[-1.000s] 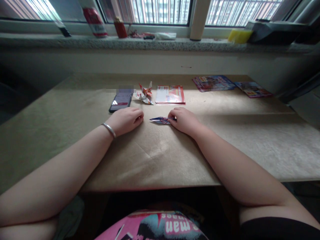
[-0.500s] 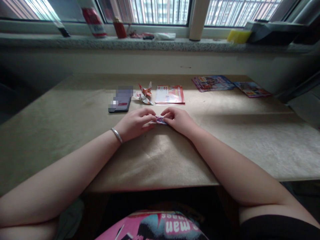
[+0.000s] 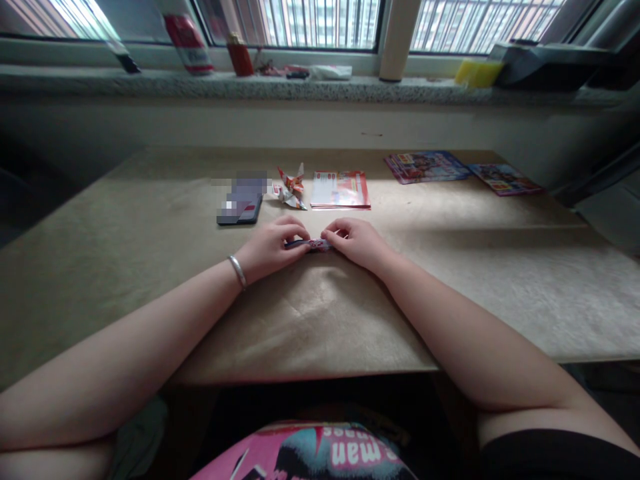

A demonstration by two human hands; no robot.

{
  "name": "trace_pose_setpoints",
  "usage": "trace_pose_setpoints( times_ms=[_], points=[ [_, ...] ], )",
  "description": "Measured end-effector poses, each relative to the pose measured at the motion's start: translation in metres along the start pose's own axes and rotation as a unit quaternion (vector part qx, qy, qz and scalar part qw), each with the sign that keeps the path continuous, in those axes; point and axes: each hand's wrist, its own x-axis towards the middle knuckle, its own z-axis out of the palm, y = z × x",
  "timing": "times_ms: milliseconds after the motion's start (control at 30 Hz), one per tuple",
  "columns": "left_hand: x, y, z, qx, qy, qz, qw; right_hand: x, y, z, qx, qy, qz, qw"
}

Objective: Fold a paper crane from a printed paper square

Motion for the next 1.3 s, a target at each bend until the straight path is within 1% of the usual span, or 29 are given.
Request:
trace_pose_setpoints(
  times_ms=[100,200,300,367,500,733,833,1067,1300],
  points=[
    [0.001,0.0,0.001,0.004,-0.007,-0.01,1.0,0.0,-0.002,0.003,-0.028,0.012,-0.021,0.999],
    [0.002,0.0,0.002,0.018,0.005,-0.012,1.0,0.001,-0.002,0.005,-0.077,0.023,-0.055,0.995],
    [0.003,-0.001,0.004,0.039,0.016,-0.028,0.999,0.003,-0.002,0.004,-0.142,0.029,-0.097,0.985],
    [0.004,-0.002,0.005,0.059,0.01,-0.037,0.998,0.004,0.0,0.004,-0.177,0.034,-0.12,0.976],
    [0.004,-0.002,0.005,0.094,-0.005,-0.021,0.995,0.003,0.002,0.005,-0.206,0.035,-0.152,0.966],
    [0.003,-0.002,0.003,0.151,-0.022,0.057,0.987,-0.002,-0.006,0.006,-0.263,0.013,-0.158,0.952],
    [0.003,-0.002,0.003,0.169,-0.027,0.081,0.982,-0.004,-0.01,0.006,-0.288,-0.001,-0.172,0.942],
    [0.002,-0.001,0.001,0.175,-0.029,0.092,0.98,-0.004,-0.012,0.005,-0.335,-0.014,-0.188,0.923],
    [0.001,0.0,-0.001,0.193,-0.043,0.097,0.975,-0.009,-0.015,0.007,-0.353,-0.02,-0.193,0.915]
  ],
)
